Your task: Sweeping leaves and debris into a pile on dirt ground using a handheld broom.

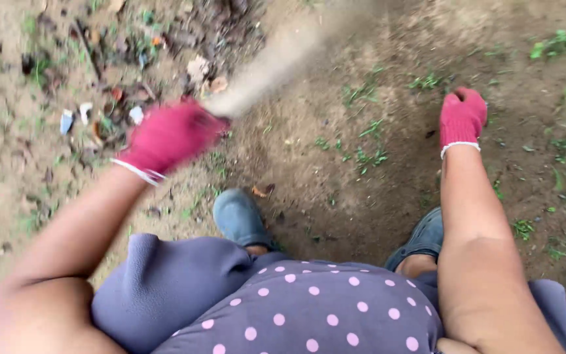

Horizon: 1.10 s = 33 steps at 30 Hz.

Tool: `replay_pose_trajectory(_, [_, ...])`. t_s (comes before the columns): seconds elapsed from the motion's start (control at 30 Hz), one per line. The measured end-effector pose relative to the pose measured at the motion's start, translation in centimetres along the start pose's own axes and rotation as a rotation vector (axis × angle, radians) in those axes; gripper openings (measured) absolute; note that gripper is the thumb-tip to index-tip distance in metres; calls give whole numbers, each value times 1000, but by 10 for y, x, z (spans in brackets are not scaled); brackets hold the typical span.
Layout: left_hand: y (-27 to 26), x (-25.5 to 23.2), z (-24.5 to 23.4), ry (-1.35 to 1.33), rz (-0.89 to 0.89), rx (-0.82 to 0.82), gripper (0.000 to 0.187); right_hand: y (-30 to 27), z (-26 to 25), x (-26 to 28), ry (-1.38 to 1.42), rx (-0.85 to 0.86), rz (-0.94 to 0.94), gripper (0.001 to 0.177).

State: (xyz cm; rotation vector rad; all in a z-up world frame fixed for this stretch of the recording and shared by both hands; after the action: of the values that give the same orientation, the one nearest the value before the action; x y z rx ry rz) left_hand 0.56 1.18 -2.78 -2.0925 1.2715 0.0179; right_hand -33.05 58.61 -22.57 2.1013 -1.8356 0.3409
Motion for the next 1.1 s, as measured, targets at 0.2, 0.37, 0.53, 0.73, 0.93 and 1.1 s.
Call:
replay_pose_trajectory(0.2, [59, -60, 32, 185, 118, 229, 58, -28, -39, -84, -24, 5, 375, 30])
replay_pose_trajectory(0.37, [70, -84, -11, -2, -28, 42, 61, -54, -43, -101, 60, -5, 436, 34])
replay_pose_trajectory(0.53, [35, -165, 50, 196, 329, 186, 53, -40, -31, -84, 131, -32, 442, 37])
replay_pose_trajectory(0.73, [70, -89, -2, 91, -90, -91, 57, 10, -2, 32, 112, 96, -89, 33])
replay_pose_trajectory(0.93, [-87, -20, -4, -590, -348, -360, 74, -19, 62, 214, 69, 384, -656, 51])
replay_pose_trajectory(1.1, [-214, 150, 123, -1134, -775, -949, 61, -80, 91, 298, -48, 589, -894, 75])
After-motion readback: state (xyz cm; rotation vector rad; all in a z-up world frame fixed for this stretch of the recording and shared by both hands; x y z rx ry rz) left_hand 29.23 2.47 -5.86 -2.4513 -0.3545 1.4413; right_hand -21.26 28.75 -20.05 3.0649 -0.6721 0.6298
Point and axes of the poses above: each hand's wrist, its own y-axis towards the middle knuckle, its own z-axis out of the palm, x = y × z, the point moved 8 cm from there along y, towards the middle knuckle, and after that the axes turned 4 degrees about y, right-handed, at the moved point
